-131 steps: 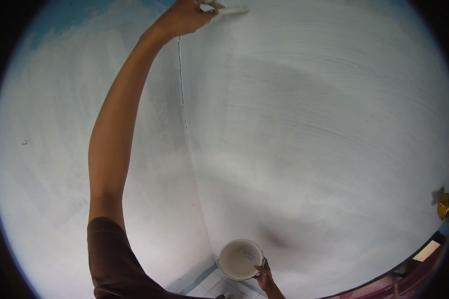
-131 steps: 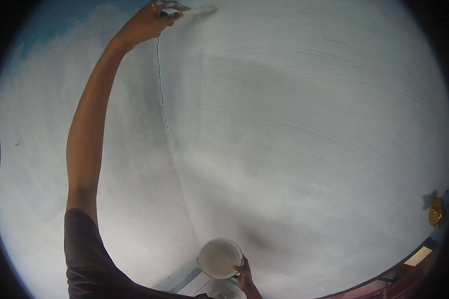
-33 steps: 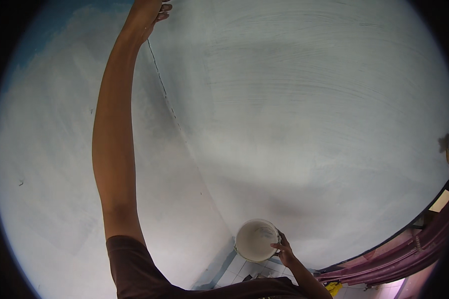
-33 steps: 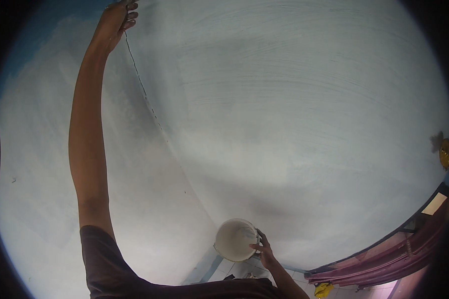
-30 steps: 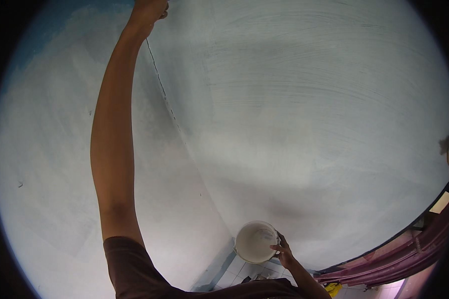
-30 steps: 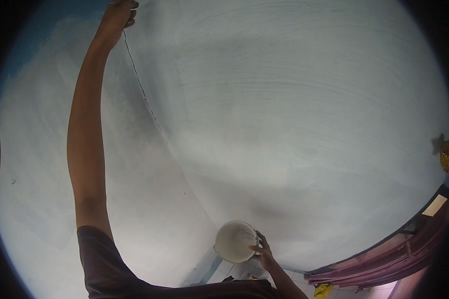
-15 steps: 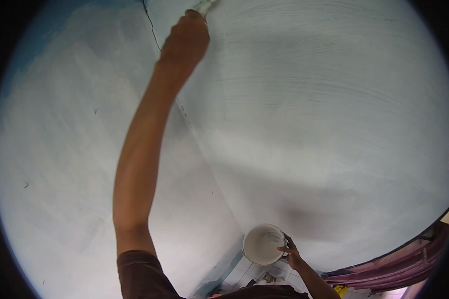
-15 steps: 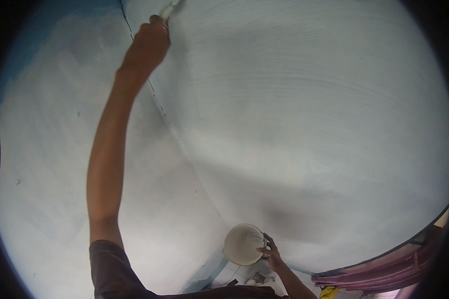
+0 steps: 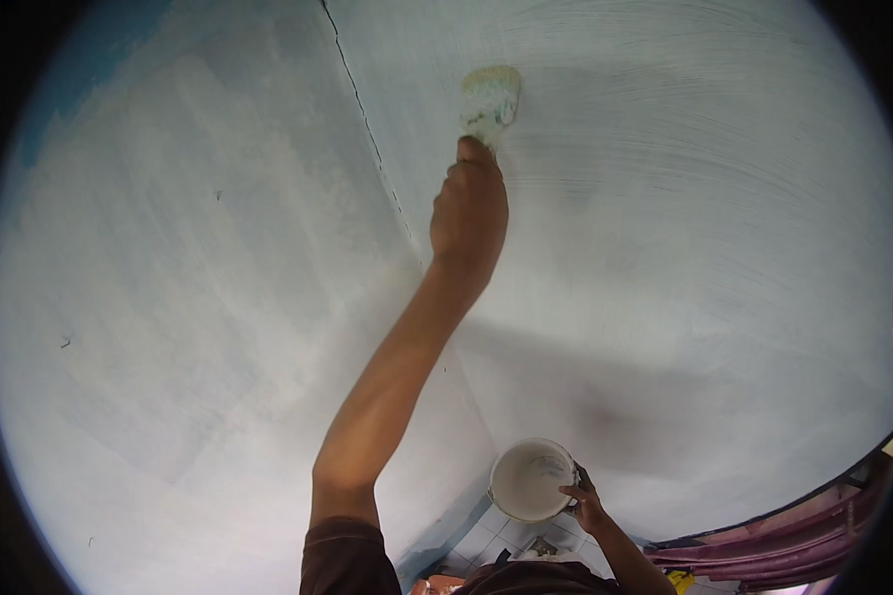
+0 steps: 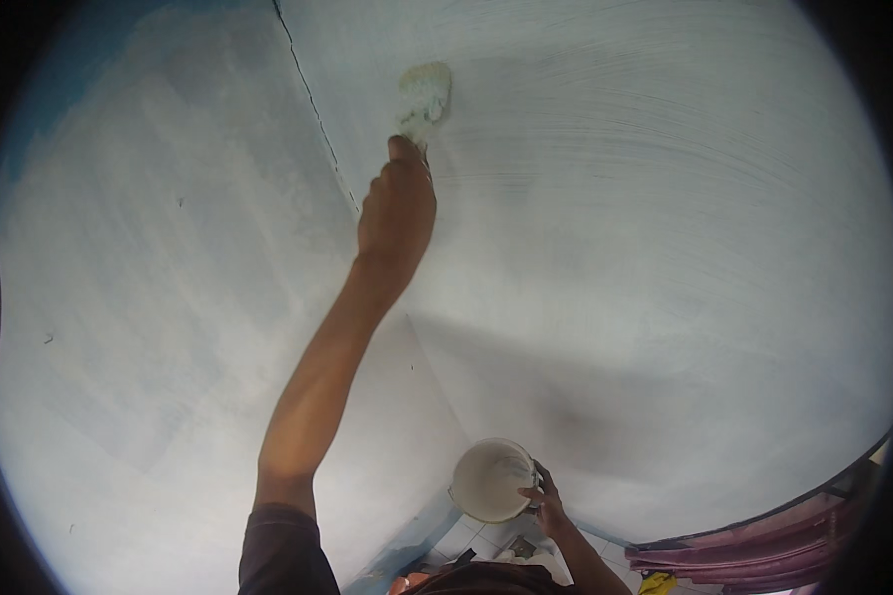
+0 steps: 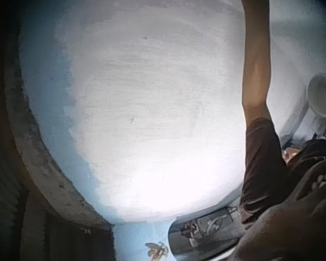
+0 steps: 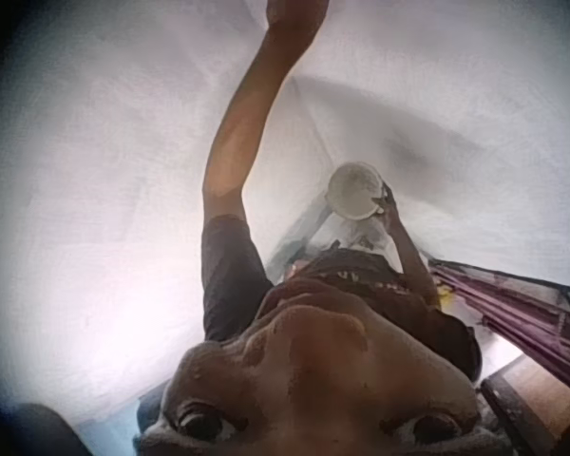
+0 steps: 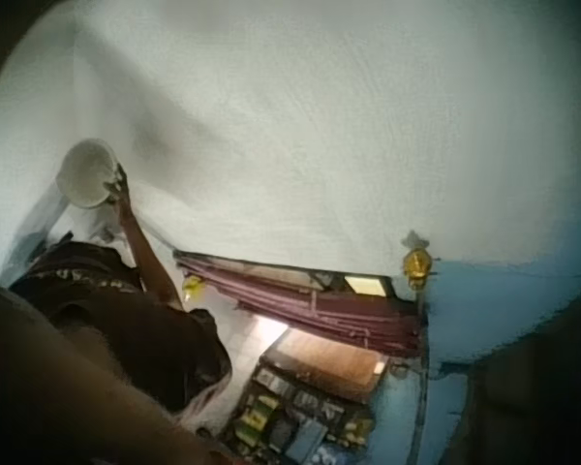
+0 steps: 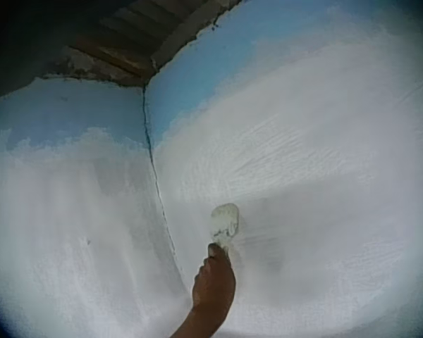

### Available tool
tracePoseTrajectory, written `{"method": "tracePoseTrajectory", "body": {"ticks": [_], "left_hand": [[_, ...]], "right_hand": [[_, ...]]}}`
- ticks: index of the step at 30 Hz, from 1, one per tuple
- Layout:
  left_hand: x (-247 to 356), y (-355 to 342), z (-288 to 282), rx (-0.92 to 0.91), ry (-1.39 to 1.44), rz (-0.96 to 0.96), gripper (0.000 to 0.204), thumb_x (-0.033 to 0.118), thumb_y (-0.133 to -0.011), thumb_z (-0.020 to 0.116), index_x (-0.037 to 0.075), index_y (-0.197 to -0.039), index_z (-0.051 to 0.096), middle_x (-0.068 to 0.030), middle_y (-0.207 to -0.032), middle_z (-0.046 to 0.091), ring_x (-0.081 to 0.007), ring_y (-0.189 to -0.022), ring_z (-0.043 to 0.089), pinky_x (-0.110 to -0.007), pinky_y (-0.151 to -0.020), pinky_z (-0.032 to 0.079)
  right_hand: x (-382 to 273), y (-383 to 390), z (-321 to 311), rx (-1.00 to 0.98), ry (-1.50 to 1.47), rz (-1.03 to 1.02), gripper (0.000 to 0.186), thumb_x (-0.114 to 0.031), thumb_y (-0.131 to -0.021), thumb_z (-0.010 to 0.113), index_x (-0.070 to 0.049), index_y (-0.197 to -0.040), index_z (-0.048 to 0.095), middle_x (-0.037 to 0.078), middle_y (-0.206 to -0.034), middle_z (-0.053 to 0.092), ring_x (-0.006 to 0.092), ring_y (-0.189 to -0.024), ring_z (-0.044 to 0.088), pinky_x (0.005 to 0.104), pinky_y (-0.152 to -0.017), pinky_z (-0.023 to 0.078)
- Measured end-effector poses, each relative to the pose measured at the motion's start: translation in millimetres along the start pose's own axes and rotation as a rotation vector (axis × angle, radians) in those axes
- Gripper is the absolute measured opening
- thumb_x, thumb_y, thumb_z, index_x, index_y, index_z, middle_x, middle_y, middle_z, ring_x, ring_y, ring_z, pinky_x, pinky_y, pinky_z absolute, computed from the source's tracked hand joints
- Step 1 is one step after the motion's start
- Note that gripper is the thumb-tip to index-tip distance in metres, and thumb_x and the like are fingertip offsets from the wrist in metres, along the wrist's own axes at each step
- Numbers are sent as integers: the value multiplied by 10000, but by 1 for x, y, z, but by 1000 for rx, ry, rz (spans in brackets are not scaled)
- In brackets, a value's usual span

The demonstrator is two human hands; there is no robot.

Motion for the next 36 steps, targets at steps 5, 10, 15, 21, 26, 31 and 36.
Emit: {"method": "tracePoseTrajectory", "body": {"ticks": [5,10,15,21,26,31,36], "left_hand": [[-9,25,26,-29,26,-44,258,218,-1079,386,-31,-1011,389,-256,-802,671,-430,-732,702,-468,-584,622],[-16,58,59,-71,22,-39,247,208,-1076,398,-28,-1009,381,-238,-767,659,-401,-690,706,-430,-551,624],[-28,106,95,-99,105,-95,222,200,-1072,412,-20,-1067,390,-237,-763,655,-438,-697,686,-480,-560,605],[-65,145,116,-126,635,-147,175,116,-1036,456,-48,-1081,414,-323,-780,597,-533,-707,593,-546,-581,463],[-85,78,19,265,433,18,161,89,-1024,507,-63,-1031,455,-313,-710,580,-486,-632,593,-510,-523,441],[-77,-30,-111,383,445,206,214,138,-1047,479,-62,-1087,416,-293,-709,615,-457,-596,621,-496,-490,454],[-78,-137,-189,681,-25,459,276,213,-1061,440,-54,-1118,473,-298,-801,654,-472,-750,671,-517,-612,537]], "right_hand": [[3,-1,-4,16,6,37,898,-139,-752,754,-256,-1532,325,110,-1402,466,326,-1288,488,547,-932,509],[-6,5,0,49,5,29,898,-144,-752,760,-247,-1531,325,114,-1395,470,323,-1290,488,554,-936,511],[-11,8,8,25,-14,-29,876,-143,-765,747,-224,-1528,324,118,-1393,474,320,-1288,487,558,-926,520],[-3,3,3,19,-48,-3,891,-159,-766,748,-215,-1534,300,118,-1380,485,329,-1284,484,585,-929,511],[4,-2,-2,18,-17,15,884,-156,-773,741,-224,-1533,295,128,-1379,481,336,-1276,489,601,-928,510],[6,-3,-5,38,-30,14,867,-153,-783,734,-237,-1528,299,134,-1395,469,342,-1292,475,625,-945,492],[2,6,11,38,-49,11,859,-148,-792,724,-234,-1527,288,141,-1428,450,353,-1321,453,653,-949,469]]}}
Point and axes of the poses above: each hand's wrist, its own y-axis away from the middle knuckle, its own z-axis out of the palm, x = y × z, the point moved 7 cm from there along -y, towards the middle knuckle
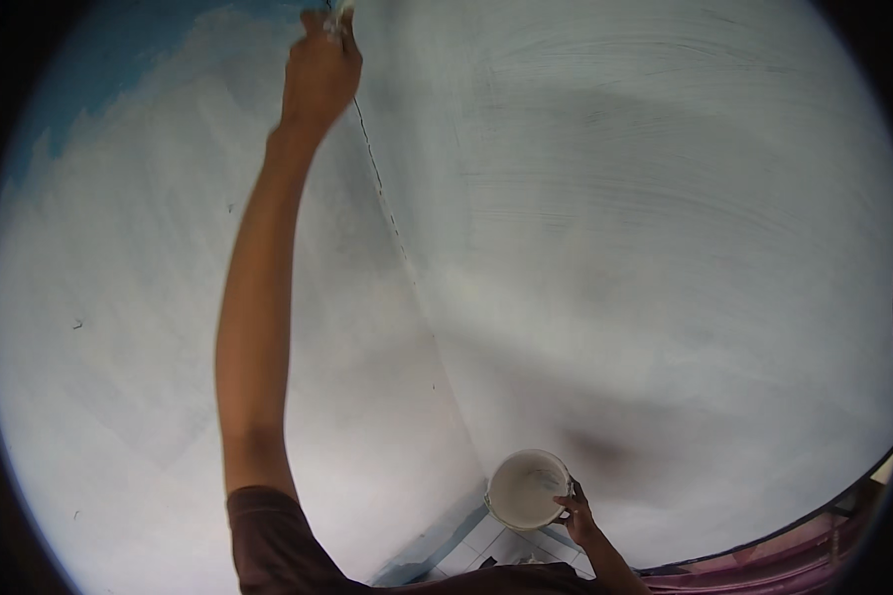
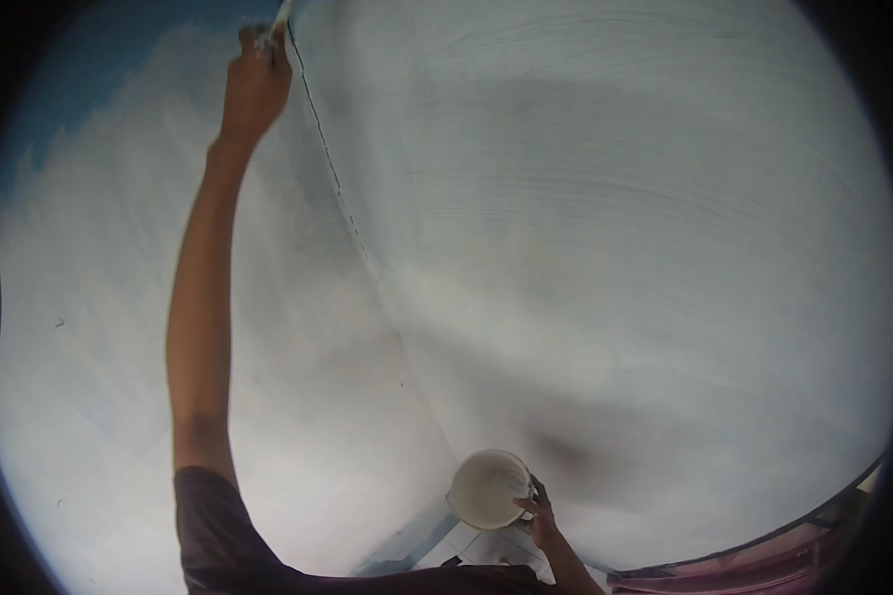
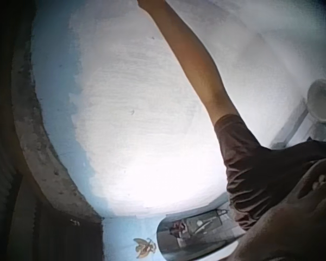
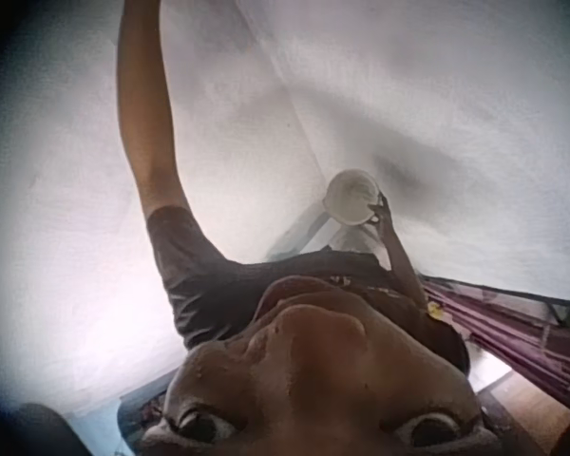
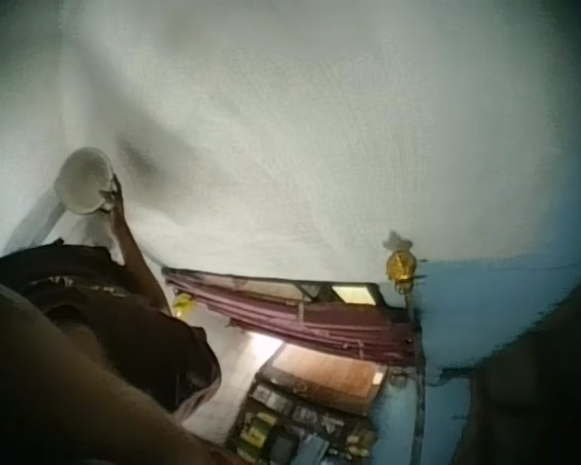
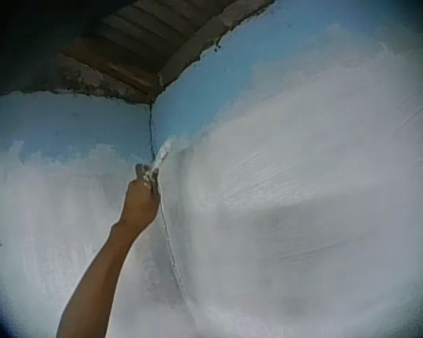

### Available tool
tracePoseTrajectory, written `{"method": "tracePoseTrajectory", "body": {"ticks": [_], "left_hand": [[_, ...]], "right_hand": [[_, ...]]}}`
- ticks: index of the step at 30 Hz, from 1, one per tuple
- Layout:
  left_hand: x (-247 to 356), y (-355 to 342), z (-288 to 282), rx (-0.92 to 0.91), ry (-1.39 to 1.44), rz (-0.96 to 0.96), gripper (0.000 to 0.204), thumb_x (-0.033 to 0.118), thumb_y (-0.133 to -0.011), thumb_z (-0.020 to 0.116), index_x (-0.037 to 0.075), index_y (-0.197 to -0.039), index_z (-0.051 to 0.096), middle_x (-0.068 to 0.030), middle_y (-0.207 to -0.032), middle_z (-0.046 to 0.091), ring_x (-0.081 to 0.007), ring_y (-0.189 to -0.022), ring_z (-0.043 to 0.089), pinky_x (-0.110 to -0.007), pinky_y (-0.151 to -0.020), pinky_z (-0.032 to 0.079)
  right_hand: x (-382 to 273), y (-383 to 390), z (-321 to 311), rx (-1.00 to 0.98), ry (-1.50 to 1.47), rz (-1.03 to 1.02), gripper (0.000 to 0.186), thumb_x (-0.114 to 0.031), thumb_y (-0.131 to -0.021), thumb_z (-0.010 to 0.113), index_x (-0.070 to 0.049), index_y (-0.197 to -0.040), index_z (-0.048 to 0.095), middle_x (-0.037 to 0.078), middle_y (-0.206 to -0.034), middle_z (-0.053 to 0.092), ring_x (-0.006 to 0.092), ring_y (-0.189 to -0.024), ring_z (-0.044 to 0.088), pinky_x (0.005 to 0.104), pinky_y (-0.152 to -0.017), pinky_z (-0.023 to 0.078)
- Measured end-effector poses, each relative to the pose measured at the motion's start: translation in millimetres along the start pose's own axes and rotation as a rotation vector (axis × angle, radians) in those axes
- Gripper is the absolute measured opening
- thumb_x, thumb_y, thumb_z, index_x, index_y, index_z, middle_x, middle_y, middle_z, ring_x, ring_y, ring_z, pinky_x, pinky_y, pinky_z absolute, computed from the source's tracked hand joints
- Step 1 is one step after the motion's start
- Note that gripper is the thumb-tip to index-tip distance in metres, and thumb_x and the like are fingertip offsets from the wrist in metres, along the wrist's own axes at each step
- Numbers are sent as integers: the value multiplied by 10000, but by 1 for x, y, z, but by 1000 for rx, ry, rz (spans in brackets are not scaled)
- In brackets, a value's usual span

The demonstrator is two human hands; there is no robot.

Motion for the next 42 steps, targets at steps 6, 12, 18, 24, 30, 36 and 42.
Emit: {"method": "tracePoseTrajectory", "body": {"ticks": [6,12,18,24,30,36,42], "left_hand": [[-10,-52,52,-236,-158,-90,410,184,-1061,339,-167,-1195,503,-392,-1046,613,-493,-926,638,-505,-810,531],[0,-38,66,-216,-629,347,425,227,-1066,366,-143,-1157,551,-393,-1107,603,-494,-959,633,-507,-827,525],[42,10,69,-393,-180,-85,302,207,-1067,398,-79,-1030,485,-313,-840,665,-482,-797,681,-509,-663,580],[62,103,55,-469,-63,-275,328,254,-1080,374,-62,-1036,452,-321,-820,656,-495,-801,674,-539,-662,574],[87,196,62,-585,-22,-370,241,201,-1074,386,-39,-1050,392,-291,-746,650,-486,-718,674,-535,-562,567],[100,260,61,-723,104,-512,205,189,-1073,397,-10,-1082,351,-264,-692,632,-469,-672,671,-511,-531,575],[111,303,60,-718,-35,-413,230,216,-1063,466,0,-1040,390,-116,-653,600,-278,-549,690,-334,-433,579]], "right_hand": [[5,-6,-15,73,-40,-25,855,-153,-792,722,-231,-1525,288,151,-1413,453,348,-1318,448,657,-946,461],[28,-22,-16,102,-96,-18,862,-158,-788,721,-200,-1528,281,149,-1350,487,342,-1234,505,622,-890,519],[33,-20,-26,144,-142,-7,826,-167,-788,722,-199,-1508,320,142,-1346,497,328,-1233,515,567,-851,559],[29,-22,-27,97,-83,-49,814,-186,-789,718,-212,-1502,328,109,-1386,472,325,-1263,493,553,-863,551],[27,-22,-28,128,-31,-82,684,-238,-827,678,-213,-1439,373,115,-1384,468,335,-1258,489,541,-883,531],[27,-15,-21,149,-58,-65,724,-221,-814,687,-206,-1463,368,97,-1378,466,320,-1283,466,572,-916,523],[11,-6,-6,107,-60,-136,693,-224,-843,679,-195,-1464,371,90,-1414,463,288,-1290,482,518,-933,520]]}}
Point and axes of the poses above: each hand's wrist, its own y-axis away from the middle knuckle, its own z-axis out of the palm, x = y × z, the point moved 7 cm from there along -y, towards the middle knuckle
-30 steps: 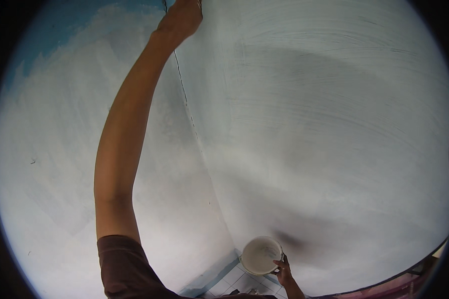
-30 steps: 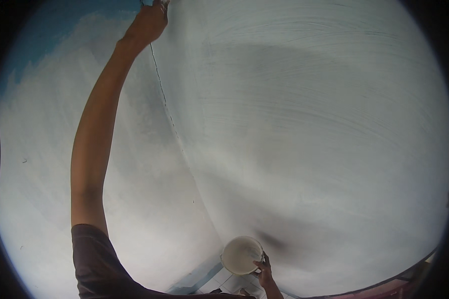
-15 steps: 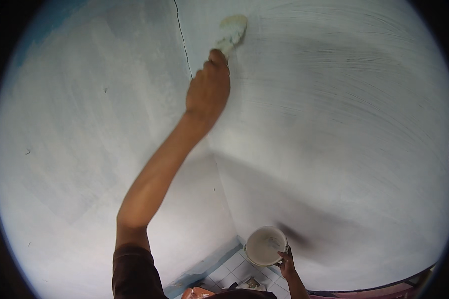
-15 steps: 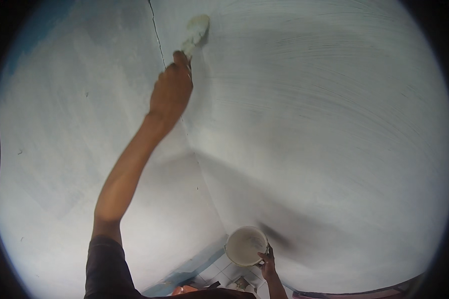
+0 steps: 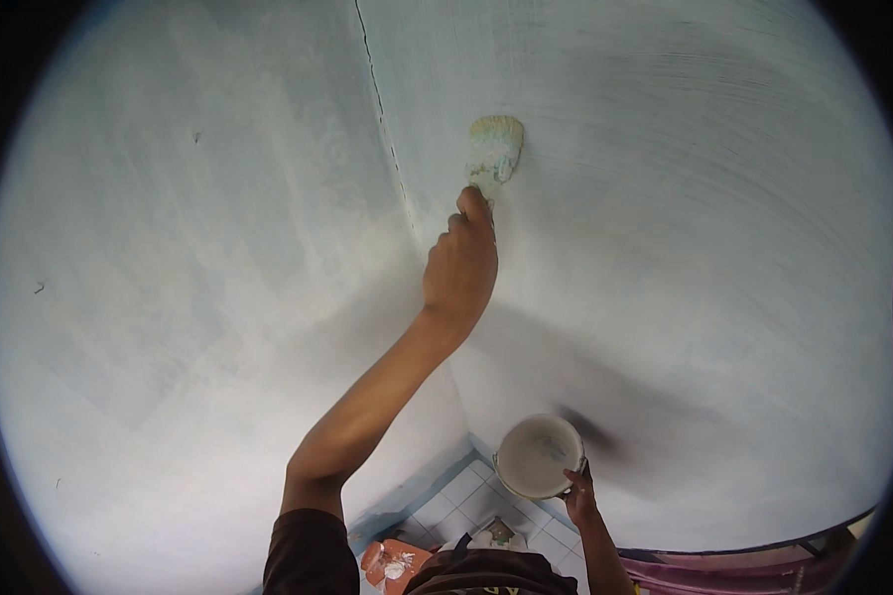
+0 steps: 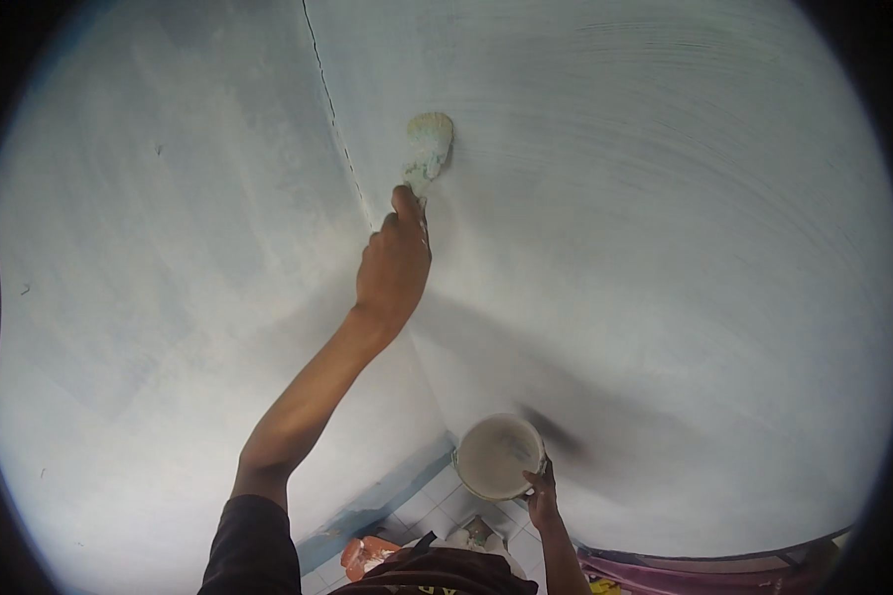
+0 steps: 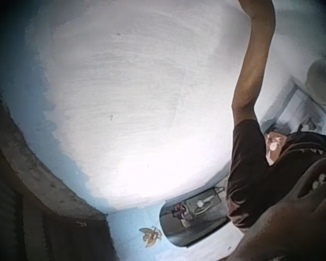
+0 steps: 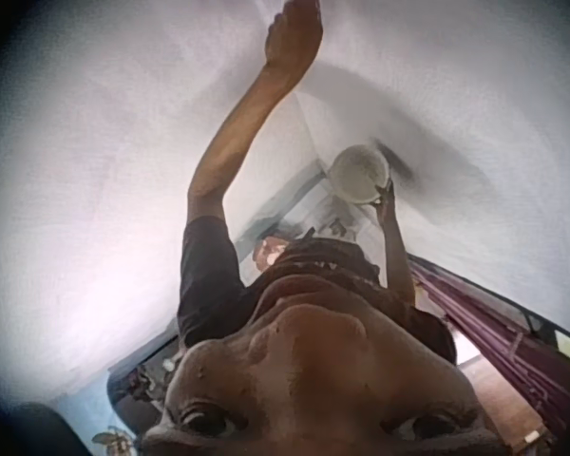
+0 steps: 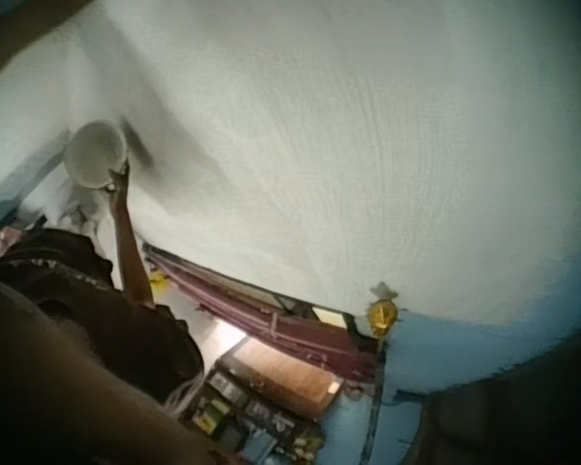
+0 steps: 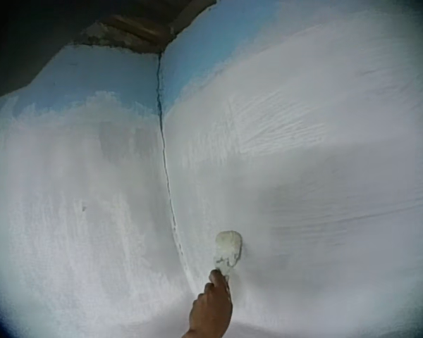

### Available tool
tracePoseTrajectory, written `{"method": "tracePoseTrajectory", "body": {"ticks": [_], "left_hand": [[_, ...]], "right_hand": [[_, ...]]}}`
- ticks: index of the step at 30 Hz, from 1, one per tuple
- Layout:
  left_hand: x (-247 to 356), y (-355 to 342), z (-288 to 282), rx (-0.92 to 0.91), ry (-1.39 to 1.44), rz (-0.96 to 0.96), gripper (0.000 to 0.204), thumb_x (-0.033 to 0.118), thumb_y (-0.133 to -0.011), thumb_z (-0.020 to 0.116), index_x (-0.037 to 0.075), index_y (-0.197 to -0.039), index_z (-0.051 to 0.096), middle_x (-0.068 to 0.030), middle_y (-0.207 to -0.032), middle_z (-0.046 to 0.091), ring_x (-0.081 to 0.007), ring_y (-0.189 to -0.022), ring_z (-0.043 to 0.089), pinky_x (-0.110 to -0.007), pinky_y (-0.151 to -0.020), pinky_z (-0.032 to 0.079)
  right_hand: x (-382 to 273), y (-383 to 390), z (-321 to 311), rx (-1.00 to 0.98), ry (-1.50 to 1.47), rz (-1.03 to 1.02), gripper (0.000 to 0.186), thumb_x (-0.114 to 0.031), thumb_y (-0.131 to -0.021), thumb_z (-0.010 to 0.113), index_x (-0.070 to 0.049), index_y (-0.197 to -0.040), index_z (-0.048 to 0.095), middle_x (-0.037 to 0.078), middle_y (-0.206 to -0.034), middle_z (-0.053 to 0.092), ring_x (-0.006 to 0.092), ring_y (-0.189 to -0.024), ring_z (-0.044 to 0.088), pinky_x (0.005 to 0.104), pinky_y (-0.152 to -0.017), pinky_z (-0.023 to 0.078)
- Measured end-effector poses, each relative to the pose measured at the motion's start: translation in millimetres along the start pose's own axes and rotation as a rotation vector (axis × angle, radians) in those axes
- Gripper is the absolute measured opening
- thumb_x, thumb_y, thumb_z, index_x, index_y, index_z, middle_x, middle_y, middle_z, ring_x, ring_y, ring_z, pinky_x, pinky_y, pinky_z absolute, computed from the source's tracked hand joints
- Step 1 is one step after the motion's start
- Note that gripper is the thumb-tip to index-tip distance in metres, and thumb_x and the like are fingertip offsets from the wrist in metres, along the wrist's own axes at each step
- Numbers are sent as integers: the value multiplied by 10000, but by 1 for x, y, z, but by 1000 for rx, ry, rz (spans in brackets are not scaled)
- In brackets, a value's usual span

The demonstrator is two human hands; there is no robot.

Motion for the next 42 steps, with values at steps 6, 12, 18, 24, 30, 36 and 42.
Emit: {"method": "tracePoseTrajectory", "body": {"ticks": [6,12,18,24,30,36,42], "left_hand": [[0,49,46,-78,63,-81,255,239,-1065,443,-2,-1129,390,-175,-698,621,-361,-612,683,-432,-484,572],[-7,93,71,-300,405,-188,214,203,-1056,436,2,-1104,377,-282,-750,634,-494,-707,649,-561,-549,505],[-29,80,16,45,706,-132,138,69,-1011,524,-46,-1032,451,-304,-716,580,-456,-641,626,-492,-523,454],[-37,-21,-86,345,732,84,191,106,-1046,495,-68,-1124,489,-127,-743,586,-192,-619,545,-320,-583,467],[-27,-158,-215,634,456,271,235,195,-1053,491,-37,-1056,526,-210,-720,632,-358,-615,635,-429,-558,494],[-28,-302,-242,465,48,262,385,208,-1054,398,-129,-1075,583,-388,-1050,624,-494,-847,634,-510,-773,528],[-16,-296,-191,559,-229,379,319,182,-1021,450,-115,-1020,567,-342,-907,637,-456,-813,648,-533,-664,517]], "right_hand": [[0,-5,0,-32,-23,-34,677,-175,-838,666,-175,-1452,381,85,-1357,487,265,-1247,516,475,-901,546],[-1,-4,5,-67,-6,21,695,-175,-832,676,-181,-1456,370,85,-1367,475,278,-1274,492,511,-889,545],[-6,0,5,-49,-1,35,708,-174,-817,678,-200,-1455,373,105,-1368,468,317,-1303,457,571,-911,519],[3,-5,0,-14,-3,31,677,-171,-830,674,-197,-1441,383,123,-1368,472,335,-1263,494,542,-905,537],[2,0,4,53,-19,22,665,-176,-810,696,-220,-1407,406,127,-1367,460,335,-1262,483,550,-894,536],[0,-2,4,58,-13,-3,651,-181,-818,680,-226,-1405,403,129,-1369,460,348,-1260,479,562,-869,539],[6,-7,-2,31,-21,15,783,-155,-807,693,-216,-1502,337,97,-1401,460,318,-1292,478,564,-880,530]]}}
Point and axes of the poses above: each hand's wrist, its own y-axis away from the middle knuckle, its own z-axis out of the palm, x = y × z, the point moved 7 cm from there along -y, towards the middle knuckle
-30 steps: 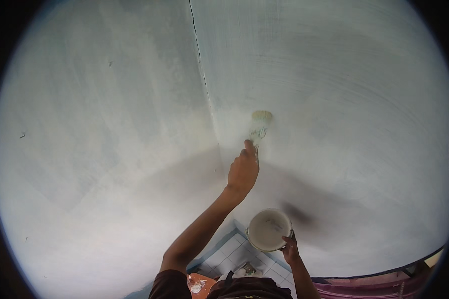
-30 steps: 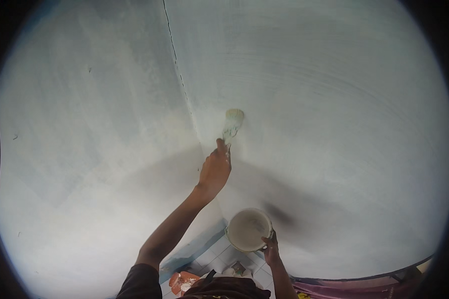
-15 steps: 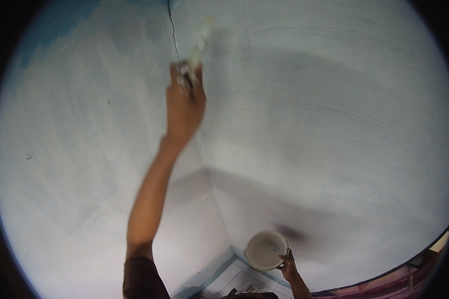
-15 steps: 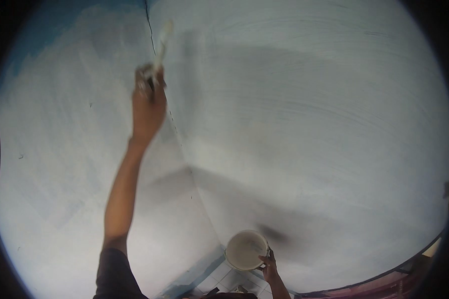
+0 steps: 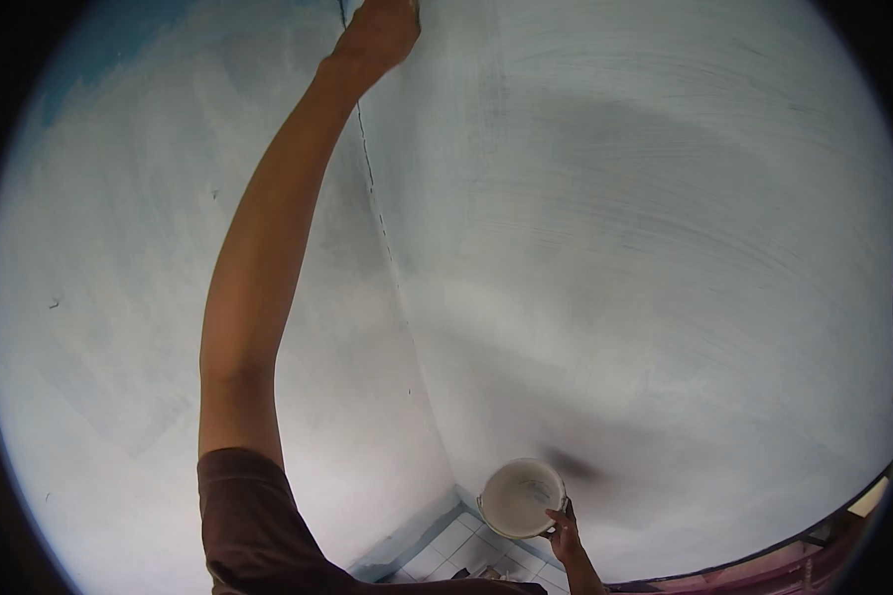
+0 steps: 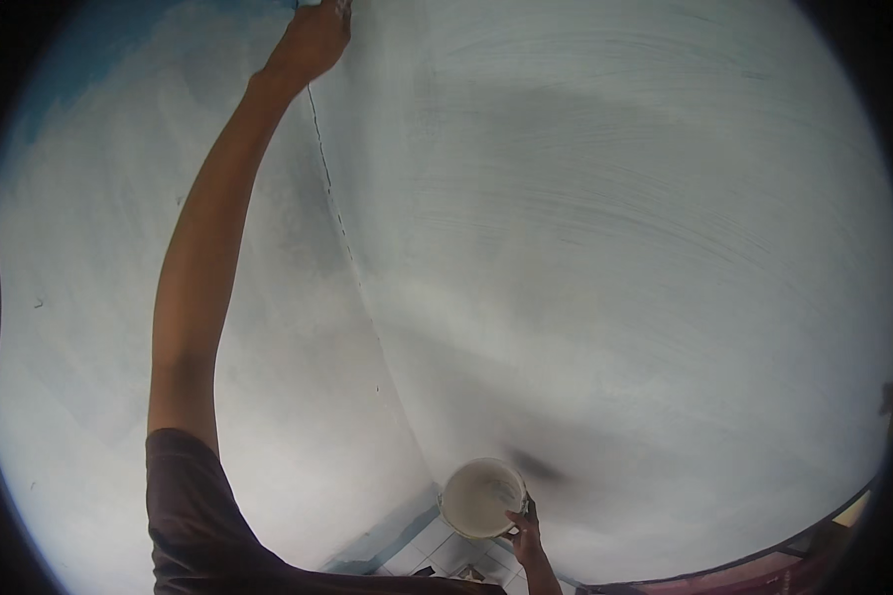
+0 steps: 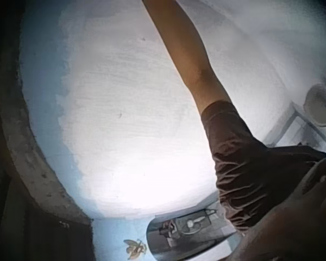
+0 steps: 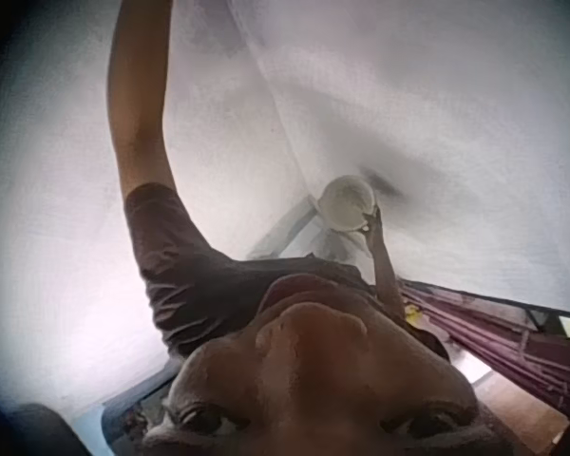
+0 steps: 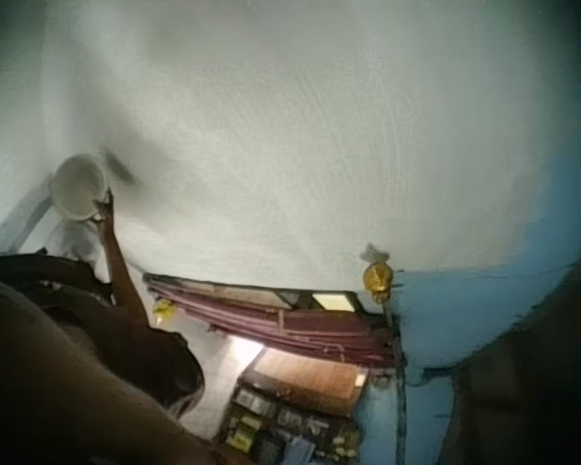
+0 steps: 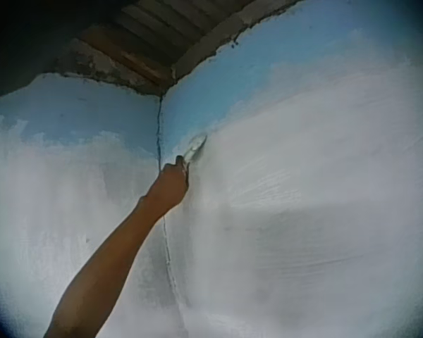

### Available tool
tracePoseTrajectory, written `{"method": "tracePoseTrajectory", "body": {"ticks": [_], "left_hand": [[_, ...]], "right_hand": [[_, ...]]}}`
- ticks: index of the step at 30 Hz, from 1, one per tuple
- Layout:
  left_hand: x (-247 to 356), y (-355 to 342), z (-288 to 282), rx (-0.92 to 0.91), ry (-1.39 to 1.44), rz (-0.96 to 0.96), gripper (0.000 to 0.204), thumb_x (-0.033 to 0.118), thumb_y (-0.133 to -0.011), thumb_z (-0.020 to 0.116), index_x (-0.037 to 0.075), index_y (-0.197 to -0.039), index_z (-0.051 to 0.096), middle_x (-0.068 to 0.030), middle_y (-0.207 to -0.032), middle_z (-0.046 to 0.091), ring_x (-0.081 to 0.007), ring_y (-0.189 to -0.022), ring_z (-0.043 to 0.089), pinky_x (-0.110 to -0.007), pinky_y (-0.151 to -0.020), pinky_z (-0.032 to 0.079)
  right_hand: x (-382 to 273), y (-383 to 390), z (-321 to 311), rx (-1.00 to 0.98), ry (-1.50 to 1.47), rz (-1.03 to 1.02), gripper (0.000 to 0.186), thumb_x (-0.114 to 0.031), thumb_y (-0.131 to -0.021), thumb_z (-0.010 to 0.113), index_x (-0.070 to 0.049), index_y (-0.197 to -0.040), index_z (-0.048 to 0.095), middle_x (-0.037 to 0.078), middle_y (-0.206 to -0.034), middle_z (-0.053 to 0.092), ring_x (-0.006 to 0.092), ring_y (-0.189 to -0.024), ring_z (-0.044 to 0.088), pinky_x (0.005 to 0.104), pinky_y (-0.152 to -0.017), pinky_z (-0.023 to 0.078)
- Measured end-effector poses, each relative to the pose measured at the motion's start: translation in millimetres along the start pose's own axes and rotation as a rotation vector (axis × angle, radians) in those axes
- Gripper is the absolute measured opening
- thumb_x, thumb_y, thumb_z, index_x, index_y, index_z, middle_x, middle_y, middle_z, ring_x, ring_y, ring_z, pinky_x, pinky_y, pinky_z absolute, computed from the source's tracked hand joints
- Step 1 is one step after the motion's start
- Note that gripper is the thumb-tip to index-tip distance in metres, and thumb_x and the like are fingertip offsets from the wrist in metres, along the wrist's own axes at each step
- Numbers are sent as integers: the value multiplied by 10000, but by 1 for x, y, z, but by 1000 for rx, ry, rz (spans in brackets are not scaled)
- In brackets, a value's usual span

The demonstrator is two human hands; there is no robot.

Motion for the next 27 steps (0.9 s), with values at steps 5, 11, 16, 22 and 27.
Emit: {"method": "tracePoseTrajectory", "body": {"ticks": [5,11,16,22,27], "left_hand": [[39,97,5,-205,247,-180,269,164,-1046,402,-67,-1182,424,-316,-882,665,-503,-761,672,-546,-658,575],[114,229,36,-473,398,-393,372,167,-1054,402,-50,-1351,344,-280,-937,637,-468,-769,677,-514,-635,590],[144,325,42,-445,476,-428,453,125,-1034,446,-84,-1408,300,-309,-1007,632,-460,-769,679,-501,-630,590],[190,429,54,-559,610,-527,454,143,-1027,465,-65,-1403,317,-330,-1042,624,-507,-814,648,-549,-671,555],[209,457,24,-615,860,-562,376,109,-1024,462,-26,-1360,359,-345,-1078,614,-533,-865,623,-552,-721,530]], "right_hand": [[8,-5,-19,-9,17,71,795,-146,-813,697,-223,-1511,324,111,-1376,492,312,-1282,493,551,-867,545],[12,-8,-33,-23,53,131,816,-147,-812,710,-232,-1519,312,131,-1349,519,312,-1255,519,570,-874,551],[-3,-3,-17,-77,91,107,658,-170,-838,678,-208,-1422,375,138,-1324,502,341,-1220,532,569,-864,558],[-9,-7,-16,-83,128,151,748,-182,-815,709,-229,-1468,347,132,-1369,476,329,-1265,485,585,-898,521],[-13,-5,-16,-111,120,176,827,-176,-794,732,-248,-1510,325,126,-1391,464,319,-1304,448,607,-928,492]]}}
Point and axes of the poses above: each hand's wrist, its own y-axis away from the middle knuckle, its own z-axis out of the palm, x = y × z, the point moved 7 cm from there along -y, towards the middle knuckle
